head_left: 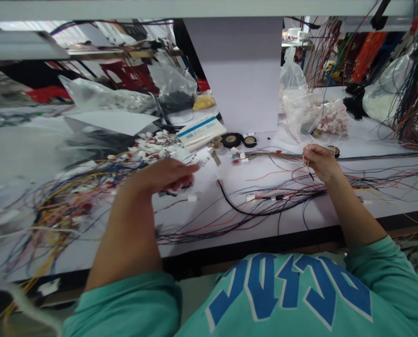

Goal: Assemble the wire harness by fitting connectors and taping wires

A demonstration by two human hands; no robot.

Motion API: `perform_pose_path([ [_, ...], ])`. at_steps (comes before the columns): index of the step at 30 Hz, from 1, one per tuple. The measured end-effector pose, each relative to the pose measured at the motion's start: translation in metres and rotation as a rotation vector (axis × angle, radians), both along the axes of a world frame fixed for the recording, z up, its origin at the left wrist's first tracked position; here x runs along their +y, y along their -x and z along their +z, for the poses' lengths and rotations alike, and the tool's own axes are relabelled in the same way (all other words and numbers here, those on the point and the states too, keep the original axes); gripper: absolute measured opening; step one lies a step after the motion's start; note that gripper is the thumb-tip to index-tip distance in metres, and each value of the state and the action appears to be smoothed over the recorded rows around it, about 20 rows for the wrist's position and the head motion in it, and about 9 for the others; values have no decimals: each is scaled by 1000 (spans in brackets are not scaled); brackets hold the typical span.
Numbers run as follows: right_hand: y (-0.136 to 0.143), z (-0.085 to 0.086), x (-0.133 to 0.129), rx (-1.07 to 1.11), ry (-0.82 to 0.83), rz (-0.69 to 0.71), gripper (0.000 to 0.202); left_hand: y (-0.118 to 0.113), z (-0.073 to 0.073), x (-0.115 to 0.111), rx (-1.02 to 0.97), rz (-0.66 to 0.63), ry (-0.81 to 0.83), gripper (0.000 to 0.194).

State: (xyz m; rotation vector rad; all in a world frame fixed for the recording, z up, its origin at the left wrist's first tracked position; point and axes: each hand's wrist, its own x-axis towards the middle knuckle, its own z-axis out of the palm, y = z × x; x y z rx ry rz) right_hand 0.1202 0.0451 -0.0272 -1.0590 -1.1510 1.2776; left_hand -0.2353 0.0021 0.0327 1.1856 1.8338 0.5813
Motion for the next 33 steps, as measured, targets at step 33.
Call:
perform_pose_path([
  [33,-5,14,-15,-503,-198,174,19,-211,-57,43,-380,-614,-165,20],
])
